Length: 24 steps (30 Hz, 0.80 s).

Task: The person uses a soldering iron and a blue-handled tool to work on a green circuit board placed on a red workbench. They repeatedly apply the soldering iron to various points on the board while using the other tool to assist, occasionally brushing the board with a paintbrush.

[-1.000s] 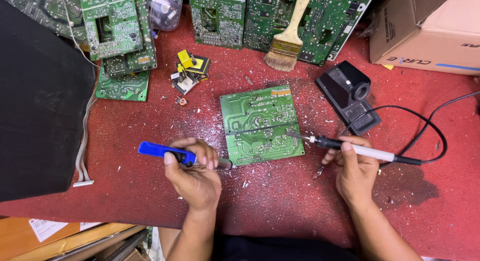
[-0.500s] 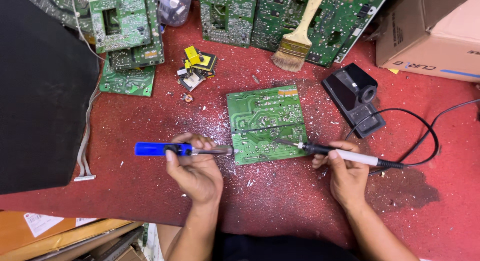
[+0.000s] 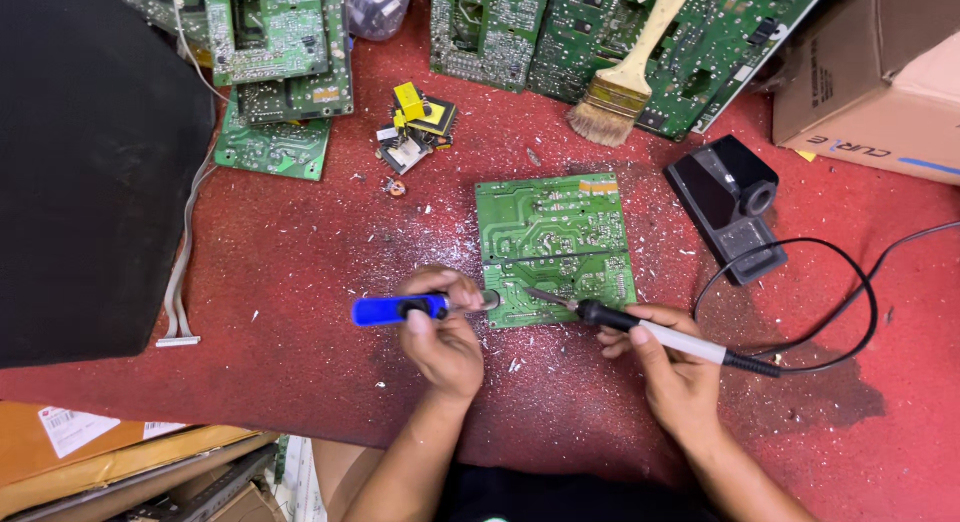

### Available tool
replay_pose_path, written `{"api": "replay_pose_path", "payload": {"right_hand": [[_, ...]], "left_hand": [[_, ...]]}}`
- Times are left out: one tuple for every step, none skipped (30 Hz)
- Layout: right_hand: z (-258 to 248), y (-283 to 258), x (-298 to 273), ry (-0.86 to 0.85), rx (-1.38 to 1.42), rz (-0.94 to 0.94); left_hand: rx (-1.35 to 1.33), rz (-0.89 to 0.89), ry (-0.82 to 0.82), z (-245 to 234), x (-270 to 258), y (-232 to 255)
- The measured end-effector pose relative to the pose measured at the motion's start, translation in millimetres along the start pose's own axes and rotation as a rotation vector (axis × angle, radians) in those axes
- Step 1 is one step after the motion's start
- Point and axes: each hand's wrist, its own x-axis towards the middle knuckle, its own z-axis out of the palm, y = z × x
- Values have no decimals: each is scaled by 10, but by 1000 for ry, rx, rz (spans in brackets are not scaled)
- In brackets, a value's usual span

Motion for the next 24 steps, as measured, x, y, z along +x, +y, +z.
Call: {"api": "replay_pose_path", "payload": {"right_hand": [[33, 9, 4, -1, -1, 0], [64, 19, 8, -7, 13, 12], [94, 29, 12, -14, 27, 25], [99, 54, 5, -15, 26, 25], [107, 78, 6, -18, 22, 14], [115, 101, 6, -20, 18, 4], [109, 123, 3, -25, 18, 5], [103, 145, 0, -8, 22, -36], [98, 168, 0, 11, 27, -78], [96, 195, 2, 9, 26, -78], [90, 221, 0, 36, 43, -106], [79, 248, 0, 64, 59, -134], [79, 266, 0, 64, 58, -134], [77, 283, 1, 89, 104, -143], [78, 303, -3, 115, 151, -152], [64, 295, 2, 116, 150, -151], [51, 289, 10, 123, 162, -151], [37, 282, 18, 131, 174, -150], [17, 250, 40, 130, 176, -151], [-3, 219, 63, 155, 138, -161], [-27, 187, 75, 181, 98, -171], [-71, 151, 98, 183, 98, -170], [-119, 113, 127, 187, 93, -155], [-167, 73, 155, 190, 88, -139]], "left_hand": [[-1, 0, 2, 11, -1, 4], [45, 45, -44, 23, -4, 7], [90, 90, -88, 35, -9, 10], [90, 90, -87, 32, -23, 7], [138, 98, -89, 29, -32, 4], [186, 105, -91, 26, -40, 1], [187, 107, -87, 28, -40, 6], [185, 107, -89, 30, -41, 11], [180, 107, -93, 33, -35, 12], [180, 108, -91, 24, -37, 7], [176, 106, -89, 19, -42, 0], [171, 104, -87, 16, -47, -8], [170, 103, -86, 18, -49, -10], [172, 105, -79, 22, -50, -13], [175, 106, -73, 23, -52, -14], [175, 105, -73, 22, -54, -14], [183, 113, -83, 21, -54, -16], [192, 121, -93, 22, -54, -18], [193, 122, -94, 27, -51, -17], [199, 121, -94, 32, -47, -16], [204, 117, -95, 35, -50, -16], [204, 116, -97, 30, -53, -17], [198, 118, -99, 32, -53, -19], [193, 120, -100, 35, -53, -21]]}}
